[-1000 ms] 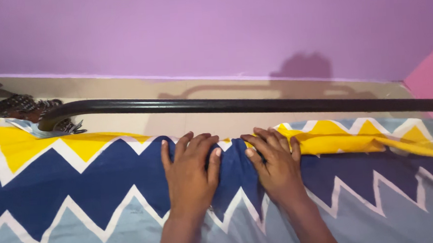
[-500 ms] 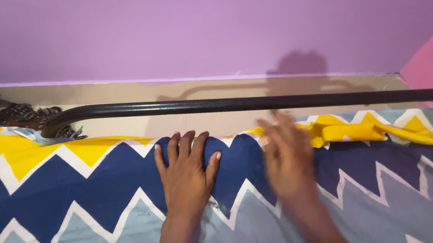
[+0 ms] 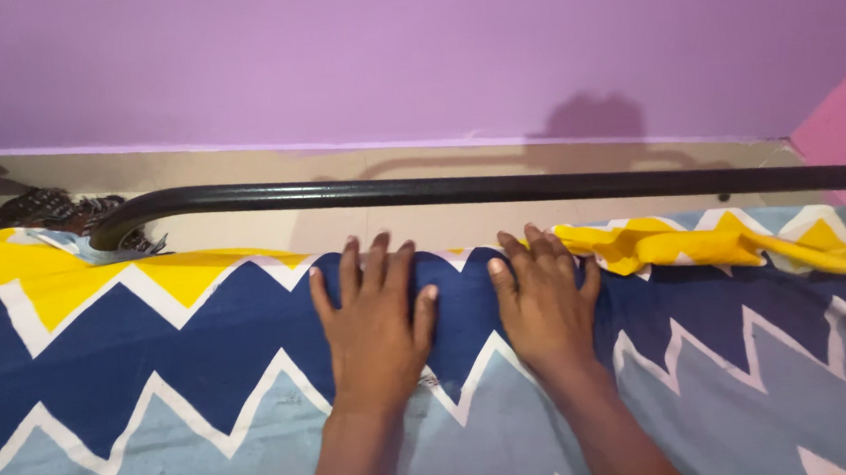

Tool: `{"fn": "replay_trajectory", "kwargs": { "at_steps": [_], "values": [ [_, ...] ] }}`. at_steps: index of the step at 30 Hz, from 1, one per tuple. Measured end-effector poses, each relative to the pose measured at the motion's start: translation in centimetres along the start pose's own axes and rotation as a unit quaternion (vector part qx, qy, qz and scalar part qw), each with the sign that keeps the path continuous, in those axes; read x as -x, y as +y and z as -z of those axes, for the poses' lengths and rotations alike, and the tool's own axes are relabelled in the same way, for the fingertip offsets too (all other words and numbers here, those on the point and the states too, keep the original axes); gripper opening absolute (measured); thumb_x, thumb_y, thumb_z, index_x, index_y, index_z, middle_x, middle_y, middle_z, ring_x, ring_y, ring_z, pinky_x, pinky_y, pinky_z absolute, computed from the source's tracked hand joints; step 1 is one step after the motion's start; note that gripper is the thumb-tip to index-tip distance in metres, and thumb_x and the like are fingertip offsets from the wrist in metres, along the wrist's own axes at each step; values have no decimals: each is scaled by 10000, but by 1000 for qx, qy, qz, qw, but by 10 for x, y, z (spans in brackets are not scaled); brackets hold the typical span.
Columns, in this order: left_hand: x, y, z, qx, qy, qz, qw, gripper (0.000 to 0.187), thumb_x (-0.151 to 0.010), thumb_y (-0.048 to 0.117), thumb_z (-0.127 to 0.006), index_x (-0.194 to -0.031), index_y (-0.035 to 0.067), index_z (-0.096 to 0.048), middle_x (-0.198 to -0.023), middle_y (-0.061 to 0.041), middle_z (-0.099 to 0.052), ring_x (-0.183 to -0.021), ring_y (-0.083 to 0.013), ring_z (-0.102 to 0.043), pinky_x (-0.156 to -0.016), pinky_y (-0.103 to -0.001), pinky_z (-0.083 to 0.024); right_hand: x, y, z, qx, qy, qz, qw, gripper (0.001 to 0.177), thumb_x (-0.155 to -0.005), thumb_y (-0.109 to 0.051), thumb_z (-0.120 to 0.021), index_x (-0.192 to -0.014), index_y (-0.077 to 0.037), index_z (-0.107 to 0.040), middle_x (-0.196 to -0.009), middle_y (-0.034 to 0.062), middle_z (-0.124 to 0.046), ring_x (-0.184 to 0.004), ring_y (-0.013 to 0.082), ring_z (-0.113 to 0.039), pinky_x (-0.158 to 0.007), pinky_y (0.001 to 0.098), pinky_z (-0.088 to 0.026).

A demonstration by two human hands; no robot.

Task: The person spreads a patterned sheet over a metal bed frame, smoothing out wrinkles with their hands and tucking the edges under the mattress.

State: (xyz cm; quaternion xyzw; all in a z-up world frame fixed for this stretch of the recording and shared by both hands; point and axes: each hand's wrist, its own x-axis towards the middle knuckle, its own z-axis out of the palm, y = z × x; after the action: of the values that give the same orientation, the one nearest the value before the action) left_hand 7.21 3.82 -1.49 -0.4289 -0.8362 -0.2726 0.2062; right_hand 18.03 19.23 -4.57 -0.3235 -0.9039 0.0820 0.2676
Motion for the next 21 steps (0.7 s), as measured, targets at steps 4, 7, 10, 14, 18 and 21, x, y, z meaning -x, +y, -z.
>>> {"fn": "replay_trajectory", "kwargs": {
  "at_steps": [4, 7, 10, 14, 18, 21],
  "values": [
    [2, 5, -1, 6, -13, -5, 1000, 469, -970, 346, -535, -1387, 138, -588, -1469, -101, -537, -1438, -356, -370, -1145, -692, -145, 2, 1, 5, -59, 34, 12, 998, 465, -1056, -407, -420, -1423, -173, -587, -1525, 121, -514, -1483, 300, -373, -1197, 631, -122],
    [1, 6, -1, 9, -17, 3, 1000, 463, -973, 335, -528, -1391, 149, -590, -1453, -92, -548, -1425, -349, -386, -1145, -693, -151, 10, -7, 15, -211, 47, 65, 974, 469, -1083, -401, -443, -1468, -150, -534, -1530, 120, -522, -1503, 276, -408, -1246, 561, -244],
    [2, 6, -2, 18, -10, 4, 1000, 462, -960, 332, -533, -1380, 151, -595, -1430, -90, -564, -1405, -347, -405, -1138, -693, -156, 18, -21, 15, -197, -4, 124, 972, 514, -1048, -392, -467, -1491, -137, -521, -1546, 146, -498, -1502, 307, -376, -1222, 565, -208],
    [3, 6, -3, 17, -10, 4, 1000, 449, -965, 341, -541, -1369, 153, -599, -1415, -86, -574, -1403, -344, -406, -1146, -690, -150, 11, -4, 15, -57, -24, 71, 996, 589, -960, -476, -528, -1471, -182, -540, -1529, 166, -460, -1451, 327, -351, -1141, 605, -125],
    [1, 6, -2, 21, -17, 12, 1000, 451, -960, 339, -536, -1367, 154, -600, -1407, -86, -576, -1406, -338, -399, -1154, -686, -135, 2, 19, 5, -53, 0, 40, 998, 564, -1008, -482, -480, -1477, -174, -537, -1552, 163, -464, -1476, 343, -344, -1173, 584, -153],
    [2, 5, -6, 18, -21, 16, 999, 447, -965, 347, -528, -1367, 166, -602, -1407, -80, -578, -1412, -329, -397, -1162, -683, -127, 2, 22, -4, -45, 7, 31, 998, 552, -1008, -487, -474, -1460, -178, -552, -1539, 160, -479, -1470, 344, -351, -1166, 591, -160]
  ]
}}
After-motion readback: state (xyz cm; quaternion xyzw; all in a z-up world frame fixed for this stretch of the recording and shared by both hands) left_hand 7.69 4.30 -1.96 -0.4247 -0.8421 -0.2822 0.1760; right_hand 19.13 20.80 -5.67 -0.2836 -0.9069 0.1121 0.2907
